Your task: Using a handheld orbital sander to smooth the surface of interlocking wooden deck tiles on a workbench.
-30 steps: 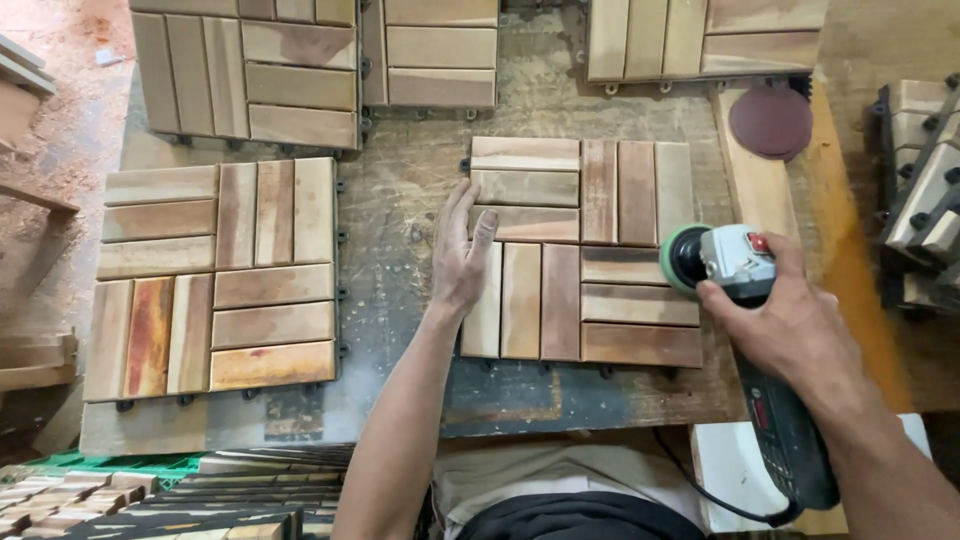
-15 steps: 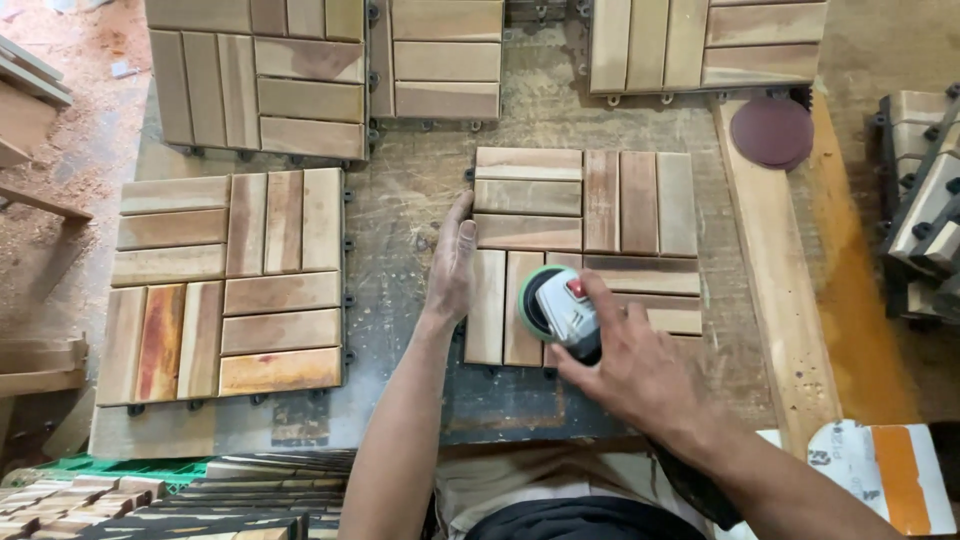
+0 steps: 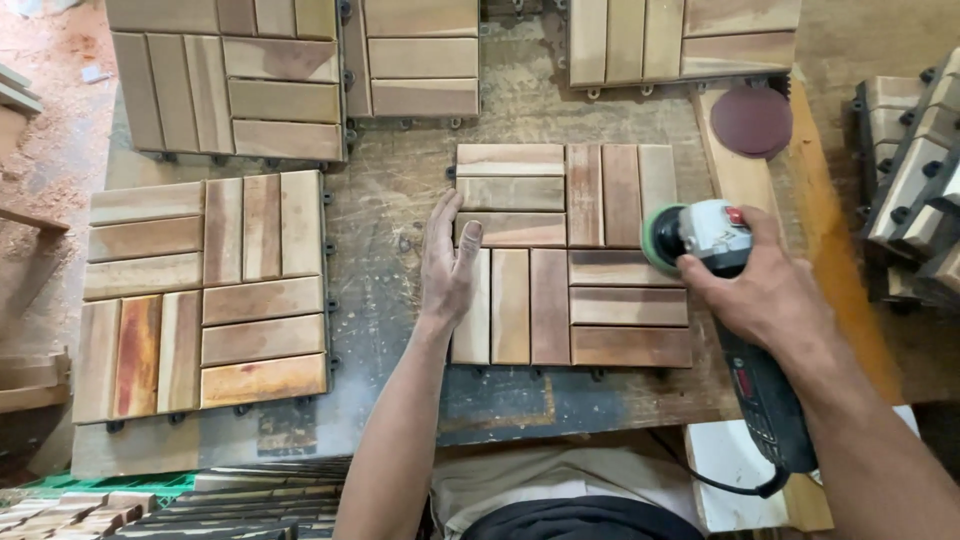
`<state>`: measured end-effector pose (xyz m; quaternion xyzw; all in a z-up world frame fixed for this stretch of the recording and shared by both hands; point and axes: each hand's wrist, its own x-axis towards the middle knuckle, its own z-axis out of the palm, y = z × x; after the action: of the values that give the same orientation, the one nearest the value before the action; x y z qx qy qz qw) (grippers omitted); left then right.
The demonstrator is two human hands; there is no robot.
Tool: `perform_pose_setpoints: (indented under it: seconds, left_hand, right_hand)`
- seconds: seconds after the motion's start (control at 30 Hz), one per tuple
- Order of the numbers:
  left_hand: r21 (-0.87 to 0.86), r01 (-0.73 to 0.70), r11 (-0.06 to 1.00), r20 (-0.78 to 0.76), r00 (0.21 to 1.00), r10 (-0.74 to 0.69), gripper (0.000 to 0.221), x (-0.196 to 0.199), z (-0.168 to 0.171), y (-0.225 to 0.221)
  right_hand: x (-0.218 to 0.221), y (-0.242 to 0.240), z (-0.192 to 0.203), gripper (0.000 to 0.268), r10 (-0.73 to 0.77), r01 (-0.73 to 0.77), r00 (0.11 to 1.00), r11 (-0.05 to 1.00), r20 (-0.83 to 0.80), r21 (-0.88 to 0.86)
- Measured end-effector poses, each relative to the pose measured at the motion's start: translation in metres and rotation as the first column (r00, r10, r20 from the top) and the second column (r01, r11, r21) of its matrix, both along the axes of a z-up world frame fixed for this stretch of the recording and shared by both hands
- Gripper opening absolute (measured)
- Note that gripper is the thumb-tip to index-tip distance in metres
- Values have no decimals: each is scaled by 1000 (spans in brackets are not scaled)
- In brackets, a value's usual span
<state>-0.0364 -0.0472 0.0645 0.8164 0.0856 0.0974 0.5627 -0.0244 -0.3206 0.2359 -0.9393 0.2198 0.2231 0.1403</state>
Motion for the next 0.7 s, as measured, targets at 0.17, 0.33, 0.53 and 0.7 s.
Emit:
perform_pose_setpoints:
  seconds: [0.17,0.33,0.53,0.7]
  left_hand:
    - [-6,-4,1000,42,999,4,87,-1,-7,1]
    - [-46,-12,999,11,1000,13,87,-3,-3,3]
    - [-42,-34,999,12,999,35,89,-2,-1,1]
    - [-30,-27,999,30,999,28,87,-1,-3,-1]
  right_hand:
    - [-6,43,-13,82,292,-292,956,953,14,80]
    - [-25,60,-20,83,416,-406,907,905,-62,123]
    - [-76,6,-41,96,422,-415,900,906,-109,79]
    - [-93,-25,-32,94,205,-207,975,978,-87,-13]
